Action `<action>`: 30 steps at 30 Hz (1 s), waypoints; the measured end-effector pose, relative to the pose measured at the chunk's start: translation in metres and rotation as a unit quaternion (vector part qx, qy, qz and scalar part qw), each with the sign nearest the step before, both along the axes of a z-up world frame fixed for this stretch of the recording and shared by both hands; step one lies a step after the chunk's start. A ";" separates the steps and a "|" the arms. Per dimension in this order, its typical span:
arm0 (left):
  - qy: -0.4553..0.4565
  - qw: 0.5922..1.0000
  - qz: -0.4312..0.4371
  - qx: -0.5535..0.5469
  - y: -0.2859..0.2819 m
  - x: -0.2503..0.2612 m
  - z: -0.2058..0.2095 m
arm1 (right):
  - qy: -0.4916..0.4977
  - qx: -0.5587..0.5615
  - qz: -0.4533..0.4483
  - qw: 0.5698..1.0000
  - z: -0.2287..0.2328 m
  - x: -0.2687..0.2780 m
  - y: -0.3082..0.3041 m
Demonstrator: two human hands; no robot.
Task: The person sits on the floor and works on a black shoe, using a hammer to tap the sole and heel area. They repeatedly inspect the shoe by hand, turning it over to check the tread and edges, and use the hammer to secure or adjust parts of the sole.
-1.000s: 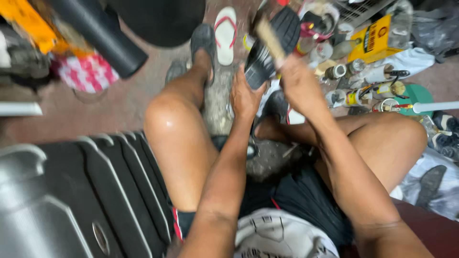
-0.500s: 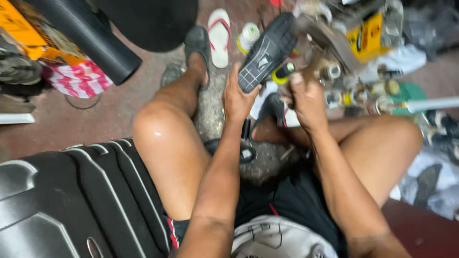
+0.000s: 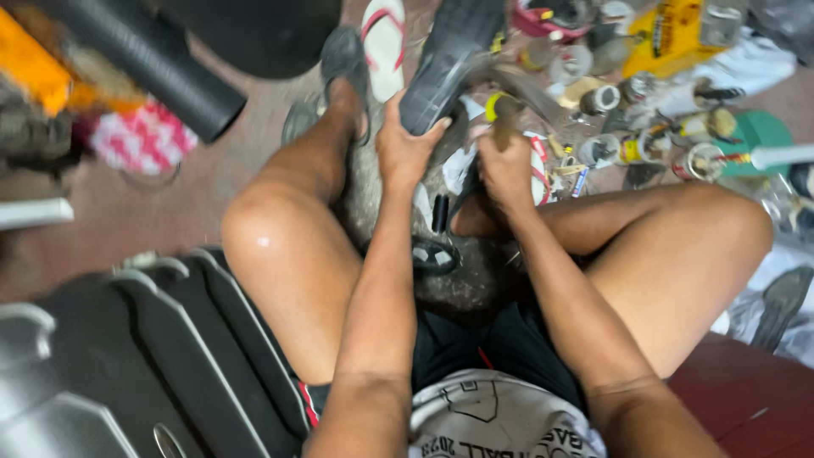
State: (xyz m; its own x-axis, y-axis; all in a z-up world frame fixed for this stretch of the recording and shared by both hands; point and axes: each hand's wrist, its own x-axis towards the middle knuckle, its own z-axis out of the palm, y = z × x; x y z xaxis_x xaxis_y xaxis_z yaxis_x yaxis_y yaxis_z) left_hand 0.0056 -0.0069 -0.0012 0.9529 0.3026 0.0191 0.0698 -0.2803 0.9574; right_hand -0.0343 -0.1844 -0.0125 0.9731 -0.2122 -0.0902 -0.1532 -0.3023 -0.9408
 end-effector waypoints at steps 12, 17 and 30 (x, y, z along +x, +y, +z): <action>-0.076 0.996 0.048 -0.025 -0.013 -0.004 -0.027 | 0.044 0.036 0.003 0.998 0.065 -0.010 0.004; -0.059 0.995 0.063 -0.044 -0.030 -0.012 -0.038 | -0.073 -0.080 0.133 0.985 0.150 -0.012 0.017; -0.040 0.997 0.064 0.005 -0.032 -0.001 -0.049 | -0.093 -0.316 0.267 0.906 0.148 0.055 0.019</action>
State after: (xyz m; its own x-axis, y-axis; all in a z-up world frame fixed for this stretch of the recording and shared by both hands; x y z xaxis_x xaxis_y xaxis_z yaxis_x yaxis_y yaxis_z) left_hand 0.0045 -0.0385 -0.0505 0.9014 0.4218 0.0974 0.0288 -0.2831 0.9587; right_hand 0.0208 -0.1652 0.1355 0.9381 0.3410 0.0610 0.3168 -0.7733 -0.5492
